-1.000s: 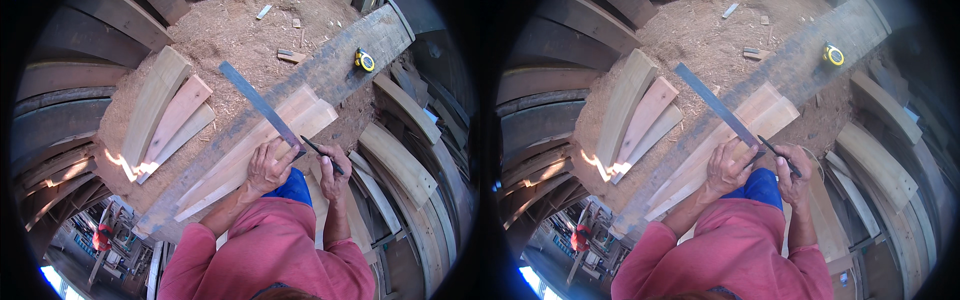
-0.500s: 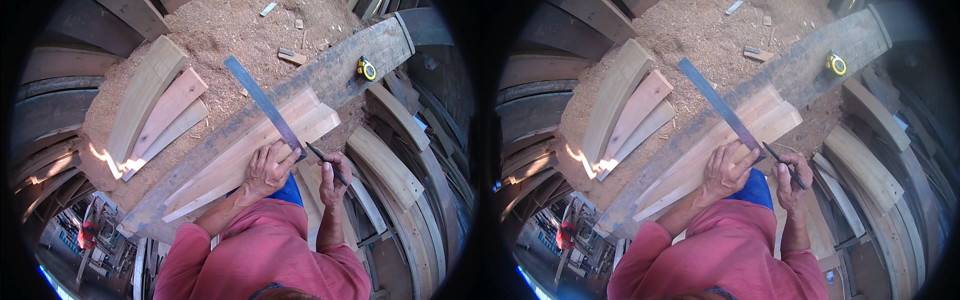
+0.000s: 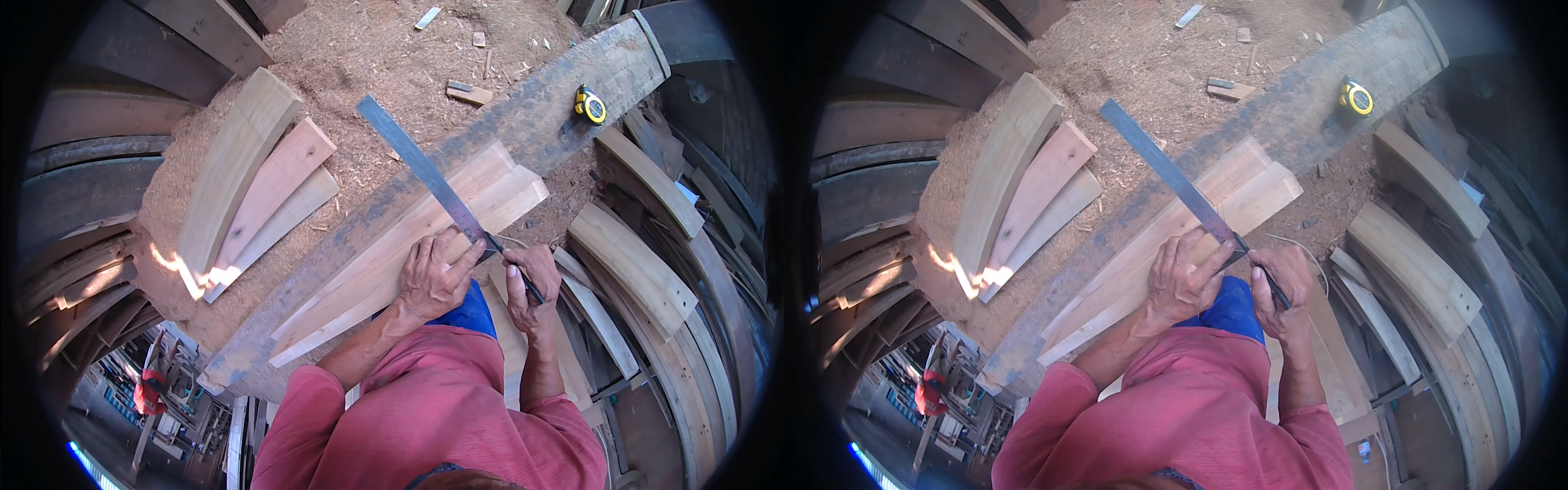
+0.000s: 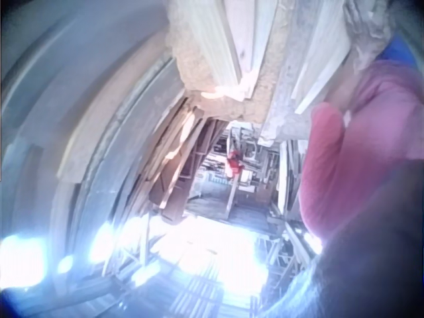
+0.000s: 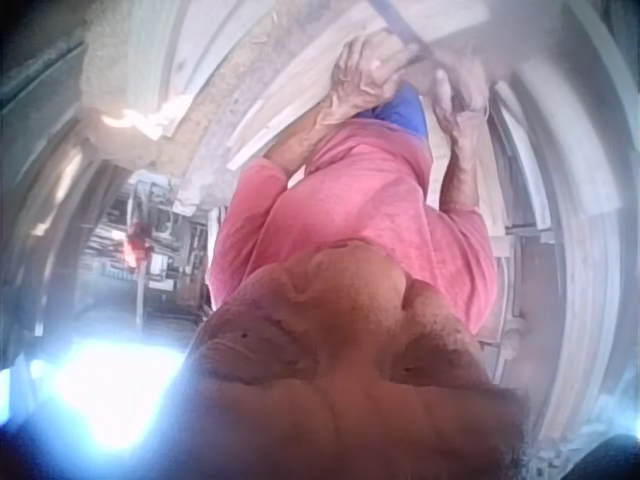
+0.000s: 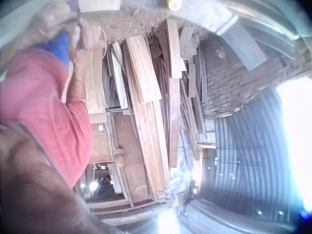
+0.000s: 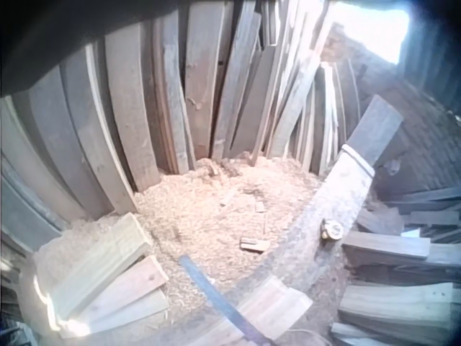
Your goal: The person measures a wooden plank with a tape measure, then uses a try square and pencil to mark straight lines on the plank. The person repeatedly repositions the square and marks multiple lines on the same plank.
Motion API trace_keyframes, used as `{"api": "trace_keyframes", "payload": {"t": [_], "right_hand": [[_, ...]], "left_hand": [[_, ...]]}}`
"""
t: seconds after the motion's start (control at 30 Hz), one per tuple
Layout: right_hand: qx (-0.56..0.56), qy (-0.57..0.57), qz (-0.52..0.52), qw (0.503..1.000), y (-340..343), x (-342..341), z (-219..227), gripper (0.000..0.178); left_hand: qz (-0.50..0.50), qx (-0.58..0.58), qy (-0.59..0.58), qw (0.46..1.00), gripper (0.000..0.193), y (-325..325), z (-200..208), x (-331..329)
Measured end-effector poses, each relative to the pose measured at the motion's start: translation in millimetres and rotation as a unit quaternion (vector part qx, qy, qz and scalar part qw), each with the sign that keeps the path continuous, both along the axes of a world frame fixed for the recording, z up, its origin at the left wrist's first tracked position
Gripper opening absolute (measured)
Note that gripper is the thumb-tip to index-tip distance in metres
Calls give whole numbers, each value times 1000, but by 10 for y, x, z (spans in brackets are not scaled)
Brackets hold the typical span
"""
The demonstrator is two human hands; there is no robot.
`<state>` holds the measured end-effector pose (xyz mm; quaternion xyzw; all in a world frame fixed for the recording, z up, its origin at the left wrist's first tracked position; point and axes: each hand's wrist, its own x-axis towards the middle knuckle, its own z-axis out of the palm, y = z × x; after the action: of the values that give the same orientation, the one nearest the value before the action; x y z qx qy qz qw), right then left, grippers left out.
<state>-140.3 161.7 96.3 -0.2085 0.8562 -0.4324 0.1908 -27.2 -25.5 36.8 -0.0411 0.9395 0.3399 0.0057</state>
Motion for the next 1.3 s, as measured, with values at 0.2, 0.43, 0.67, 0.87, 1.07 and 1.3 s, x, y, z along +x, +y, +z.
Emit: {"api": "trace_keyframes", "payload": {"t": [0.2,0.43,0.67,0.87,1.07,1.3], "right_hand": [[-51,15,-18,998,-94,-16,-102,17],[1,11,25,1000,105,-127,38,12],[-41,-29,-84,995,349,82,-56,12],[-91,-54,-177,979,480,276,-138,16],[-128,-28,-202,971,558,313,-186,20],[-154,-37,-185,970,486,294,-214,22]], "left_hand": [[-2,-7,11,1000,69,4,-22,-7],[-6,-5,13,1000,70,18,-49,2],[-21,-16,12,1000,77,32,-72,0],[-39,-7,35,999,78,17,-140,17],[-55,-18,38,998,82,-3,-144,19],[-59,-28,43,997,83,-7,-137,21]]}}
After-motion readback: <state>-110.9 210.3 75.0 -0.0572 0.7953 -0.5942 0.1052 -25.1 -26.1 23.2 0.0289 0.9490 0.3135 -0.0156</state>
